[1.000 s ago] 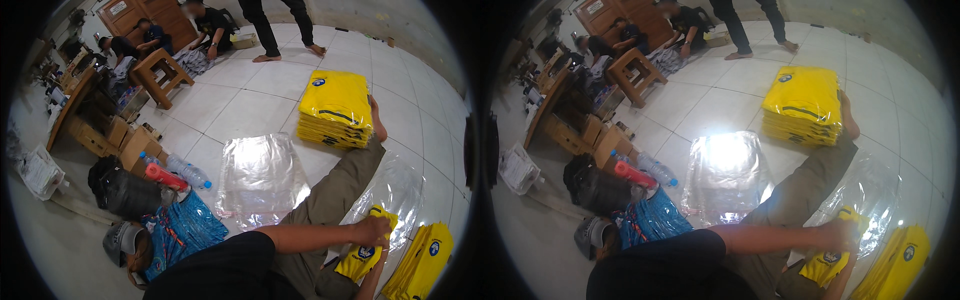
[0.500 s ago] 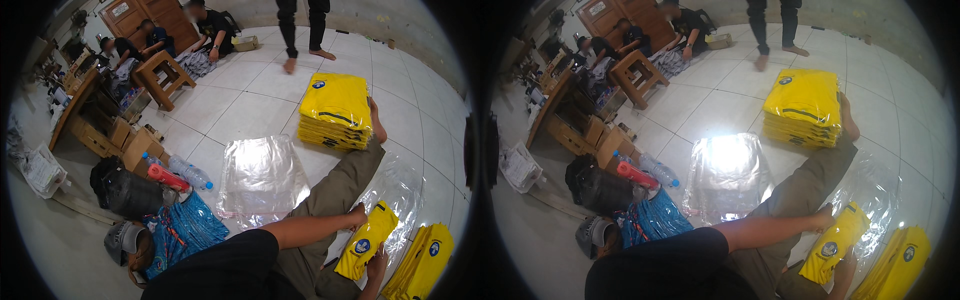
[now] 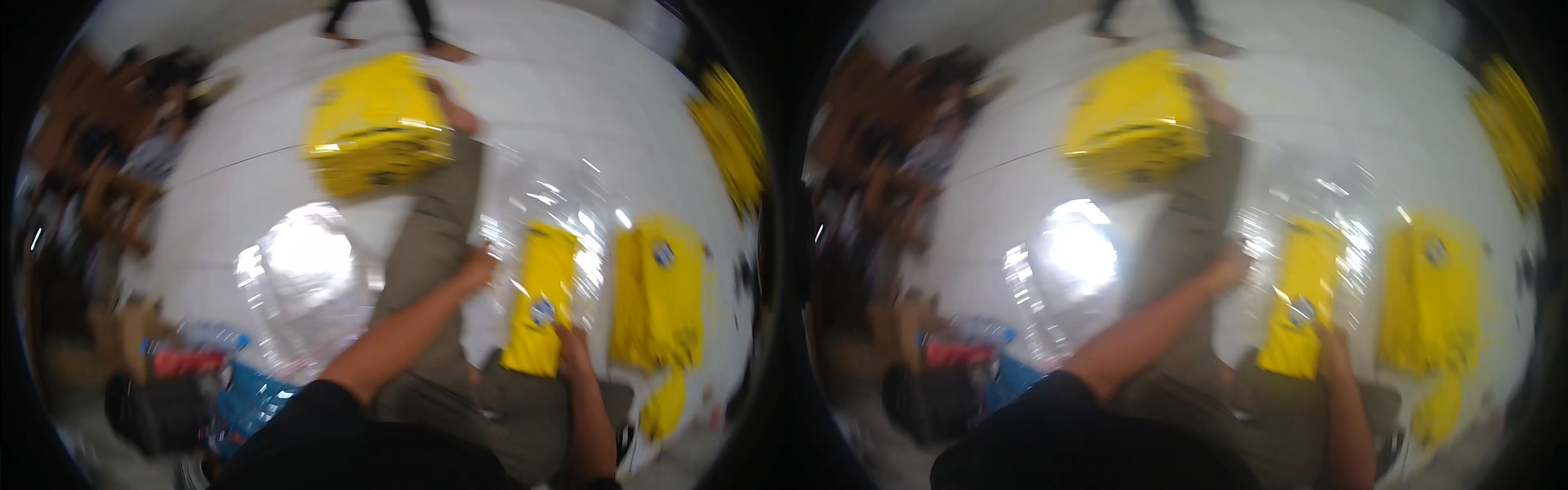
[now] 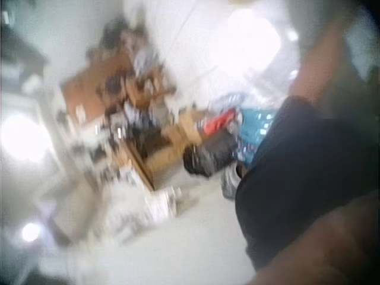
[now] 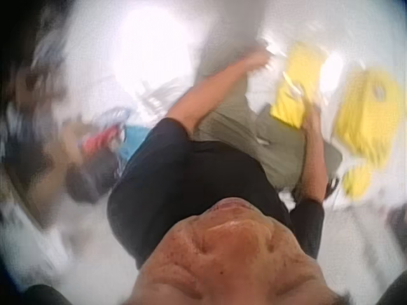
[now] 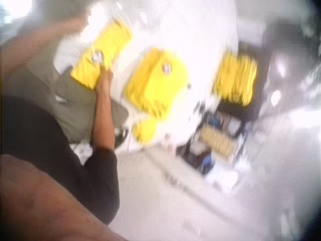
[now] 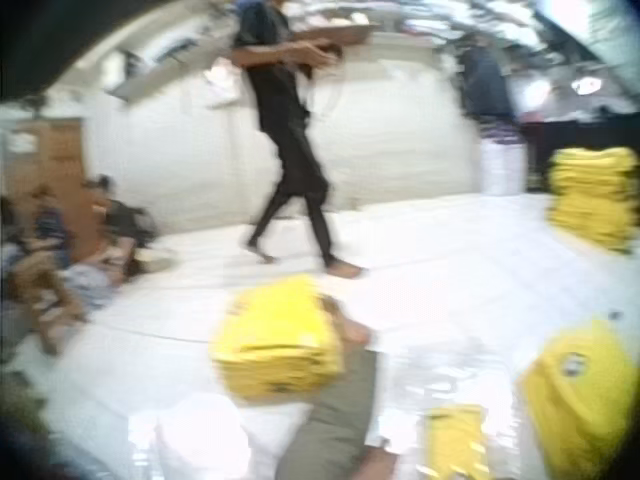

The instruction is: The person sits on the floor and repeatedly folds yellow t-shirts, places them into clear plastic bags, and stacks the packaged items. The person handles the shirts and bags by hand, creating a growing pile of packaged shirts.

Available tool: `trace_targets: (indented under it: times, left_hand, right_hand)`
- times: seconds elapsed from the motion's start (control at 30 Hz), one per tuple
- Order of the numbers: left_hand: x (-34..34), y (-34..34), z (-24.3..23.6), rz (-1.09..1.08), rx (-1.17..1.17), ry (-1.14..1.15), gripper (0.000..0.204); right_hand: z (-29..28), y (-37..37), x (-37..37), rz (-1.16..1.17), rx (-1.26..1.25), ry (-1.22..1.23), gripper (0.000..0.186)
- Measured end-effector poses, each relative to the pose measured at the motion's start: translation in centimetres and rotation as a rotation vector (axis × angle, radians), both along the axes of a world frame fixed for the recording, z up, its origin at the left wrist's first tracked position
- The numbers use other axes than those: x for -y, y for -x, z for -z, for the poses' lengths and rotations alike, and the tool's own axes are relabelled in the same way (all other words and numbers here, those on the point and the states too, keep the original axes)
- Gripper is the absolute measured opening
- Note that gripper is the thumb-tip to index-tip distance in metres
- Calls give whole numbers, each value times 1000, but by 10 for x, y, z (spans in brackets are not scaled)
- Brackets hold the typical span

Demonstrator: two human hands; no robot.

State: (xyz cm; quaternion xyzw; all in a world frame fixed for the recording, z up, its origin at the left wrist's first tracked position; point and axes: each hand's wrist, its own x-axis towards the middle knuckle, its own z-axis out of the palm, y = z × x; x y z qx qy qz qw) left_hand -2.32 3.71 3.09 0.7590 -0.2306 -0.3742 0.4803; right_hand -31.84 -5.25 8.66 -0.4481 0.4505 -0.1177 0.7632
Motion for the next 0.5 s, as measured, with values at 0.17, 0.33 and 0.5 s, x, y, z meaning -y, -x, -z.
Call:
trace_targets:
  times: [0.17, 0.33, 0.5]
  left_hand:
    - [-16, -17, -27, -119, -122, 92, 53]
    - [-6, -9, -60, -67, -25, 3, 55]
    - [13, -19, -43, -64, -66, 106, 58]
  right_hand:
    - [-13, -21, 14, 398, -22, -25, 27]
    - [8, -3, 24, 497, -30, 21, 27]
    - [35, -22, 57, 414, -49, 350, 31]
